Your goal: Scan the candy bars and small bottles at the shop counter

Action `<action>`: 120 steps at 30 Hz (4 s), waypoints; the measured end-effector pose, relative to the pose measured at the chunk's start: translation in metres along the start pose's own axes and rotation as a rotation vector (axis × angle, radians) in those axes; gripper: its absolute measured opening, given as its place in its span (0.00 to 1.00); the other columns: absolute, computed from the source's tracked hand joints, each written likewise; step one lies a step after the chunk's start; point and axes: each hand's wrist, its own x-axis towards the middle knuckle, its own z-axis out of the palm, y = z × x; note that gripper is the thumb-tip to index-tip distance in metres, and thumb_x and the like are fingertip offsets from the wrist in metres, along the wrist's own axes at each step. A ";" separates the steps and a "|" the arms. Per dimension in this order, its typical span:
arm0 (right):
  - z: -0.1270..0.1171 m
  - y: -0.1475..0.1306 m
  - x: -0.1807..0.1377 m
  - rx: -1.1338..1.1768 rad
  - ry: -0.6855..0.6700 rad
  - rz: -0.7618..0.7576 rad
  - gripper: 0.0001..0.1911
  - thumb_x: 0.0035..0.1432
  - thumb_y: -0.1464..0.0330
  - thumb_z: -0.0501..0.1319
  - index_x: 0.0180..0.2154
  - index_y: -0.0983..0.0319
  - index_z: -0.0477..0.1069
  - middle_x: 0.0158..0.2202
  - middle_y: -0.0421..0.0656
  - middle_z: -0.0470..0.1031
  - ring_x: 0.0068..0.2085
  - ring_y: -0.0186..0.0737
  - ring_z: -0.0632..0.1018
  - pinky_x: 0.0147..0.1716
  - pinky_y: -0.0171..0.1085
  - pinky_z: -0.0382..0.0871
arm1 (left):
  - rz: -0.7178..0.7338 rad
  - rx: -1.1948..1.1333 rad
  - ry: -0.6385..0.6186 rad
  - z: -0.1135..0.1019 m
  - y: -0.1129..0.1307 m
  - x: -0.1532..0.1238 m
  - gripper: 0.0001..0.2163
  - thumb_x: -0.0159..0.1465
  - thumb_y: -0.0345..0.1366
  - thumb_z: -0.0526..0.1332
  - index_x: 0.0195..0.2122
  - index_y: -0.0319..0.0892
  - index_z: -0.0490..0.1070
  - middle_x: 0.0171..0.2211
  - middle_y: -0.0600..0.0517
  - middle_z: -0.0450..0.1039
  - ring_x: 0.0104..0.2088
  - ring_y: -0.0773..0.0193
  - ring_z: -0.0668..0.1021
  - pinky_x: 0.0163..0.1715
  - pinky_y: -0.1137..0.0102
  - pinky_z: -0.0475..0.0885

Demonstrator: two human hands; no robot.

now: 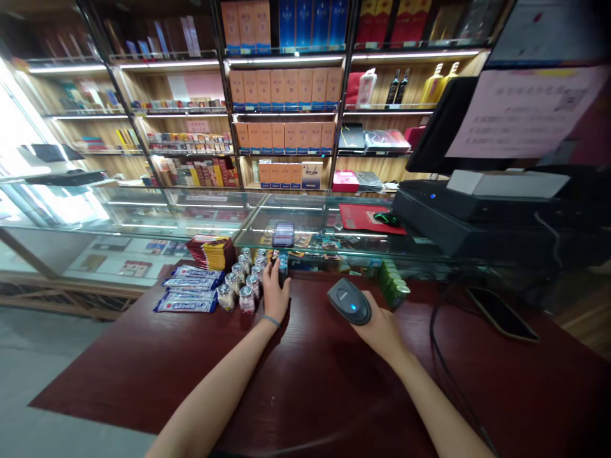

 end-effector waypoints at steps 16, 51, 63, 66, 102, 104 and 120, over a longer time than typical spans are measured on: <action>-0.003 -0.004 -0.004 -0.077 -0.020 -0.056 0.17 0.51 0.66 0.59 0.45 0.54 0.65 0.27 0.40 0.81 0.30 0.53 0.83 0.25 0.37 0.65 | -0.029 -0.123 0.021 -0.001 0.001 0.001 0.10 0.64 0.31 0.60 0.46 0.43 0.71 0.45 0.45 0.70 0.48 0.56 0.72 0.53 0.59 0.69; -0.022 -0.014 -0.002 -0.153 -0.120 -0.260 0.20 0.47 0.72 0.59 0.44 0.57 0.63 0.27 0.39 0.79 0.28 0.47 0.82 0.25 0.34 0.62 | -0.629 -1.012 -0.418 -0.007 0.011 0.003 0.27 0.61 0.38 0.66 0.62 0.52 0.64 0.45 0.49 0.75 0.39 0.65 0.79 0.40 0.68 0.75; -0.056 0.029 0.017 -0.130 0.170 0.132 0.20 0.52 0.61 0.63 0.46 0.58 0.65 0.29 0.44 0.81 0.31 0.54 0.83 0.27 0.38 0.65 | -0.456 -0.681 -0.352 0.024 0.029 -0.001 0.22 0.53 0.40 0.70 0.48 0.42 0.68 0.40 0.50 0.75 0.36 0.64 0.78 0.34 0.70 0.75; -0.065 0.042 0.019 -0.061 0.221 0.195 0.21 0.52 0.59 0.62 0.47 0.57 0.65 0.31 0.46 0.82 0.34 0.55 0.83 0.29 0.39 0.68 | -0.330 -0.600 -0.408 0.050 0.044 -0.001 0.18 0.53 0.37 0.69 0.44 0.41 0.71 0.35 0.53 0.74 0.34 0.66 0.77 0.35 0.73 0.73; -0.092 0.071 0.019 0.145 0.484 0.328 0.17 0.52 0.57 0.63 0.42 0.56 0.65 0.34 0.47 0.80 0.37 0.53 0.82 0.34 0.41 0.71 | 0.026 -0.243 -0.315 0.248 0.086 -0.020 0.09 0.58 0.27 0.64 0.38 0.42 0.66 0.38 0.50 0.70 0.40 0.61 0.74 0.44 0.65 0.70; -0.091 0.071 0.019 0.139 0.481 0.337 0.18 0.52 0.56 0.62 0.42 0.56 0.65 0.34 0.48 0.80 0.37 0.54 0.82 0.34 0.41 0.71 | 0.021 -0.238 -0.322 0.249 0.085 -0.020 0.09 0.58 0.27 0.65 0.37 0.42 0.65 0.38 0.50 0.70 0.40 0.61 0.74 0.44 0.65 0.70; -0.082 0.063 0.018 0.142 0.433 0.258 0.20 0.52 0.57 0.63 0.45 0.58 0.67 0.35 0.50 0.81 0.40 0.55 0.82 0.35 0.41 0.73 | -0.040 -0.341 -0.323 0.185 0.071 -0.013 0.25 0.55 0.24 0.65 0.54 0.42 0.66 0.44 0.46 0.67 0.40 0.63 0.74 0.40 0.65 0.76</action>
